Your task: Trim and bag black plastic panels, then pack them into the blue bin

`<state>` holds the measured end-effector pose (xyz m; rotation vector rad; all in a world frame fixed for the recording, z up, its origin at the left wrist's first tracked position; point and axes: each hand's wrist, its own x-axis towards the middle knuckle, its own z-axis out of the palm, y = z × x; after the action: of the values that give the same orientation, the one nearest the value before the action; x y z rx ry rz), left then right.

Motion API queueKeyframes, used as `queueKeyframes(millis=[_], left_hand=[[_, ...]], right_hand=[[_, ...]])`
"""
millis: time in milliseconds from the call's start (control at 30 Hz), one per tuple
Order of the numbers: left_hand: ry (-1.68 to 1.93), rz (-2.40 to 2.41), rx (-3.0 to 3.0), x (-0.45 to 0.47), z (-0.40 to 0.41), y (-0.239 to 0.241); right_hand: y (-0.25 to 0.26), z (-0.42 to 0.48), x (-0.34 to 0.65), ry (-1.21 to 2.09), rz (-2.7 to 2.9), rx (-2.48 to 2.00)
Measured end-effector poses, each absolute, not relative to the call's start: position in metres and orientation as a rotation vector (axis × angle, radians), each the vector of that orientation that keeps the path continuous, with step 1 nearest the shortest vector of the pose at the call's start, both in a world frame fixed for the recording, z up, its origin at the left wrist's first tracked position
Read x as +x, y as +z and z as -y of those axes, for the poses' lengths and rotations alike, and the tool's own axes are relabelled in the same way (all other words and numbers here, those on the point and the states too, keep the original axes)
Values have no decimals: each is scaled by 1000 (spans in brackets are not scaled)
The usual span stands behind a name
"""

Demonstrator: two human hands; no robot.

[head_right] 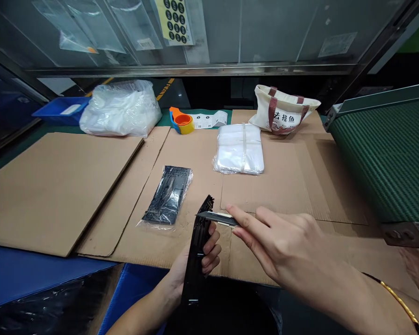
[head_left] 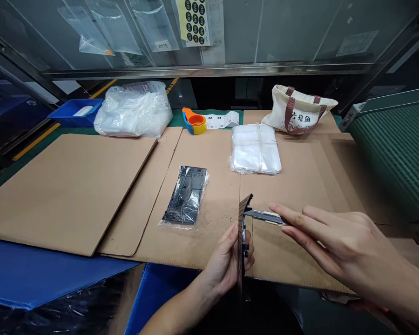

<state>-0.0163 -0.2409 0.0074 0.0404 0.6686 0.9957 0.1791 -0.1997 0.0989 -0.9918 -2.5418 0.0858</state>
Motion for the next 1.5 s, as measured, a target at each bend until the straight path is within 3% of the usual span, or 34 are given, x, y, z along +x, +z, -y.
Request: queueKeyframes(millis=[1500], left_hand=[[1013, -473, 145, -15, 245, -7]], right_hand=[[102, 207, 174, -30, 2531, -958]])
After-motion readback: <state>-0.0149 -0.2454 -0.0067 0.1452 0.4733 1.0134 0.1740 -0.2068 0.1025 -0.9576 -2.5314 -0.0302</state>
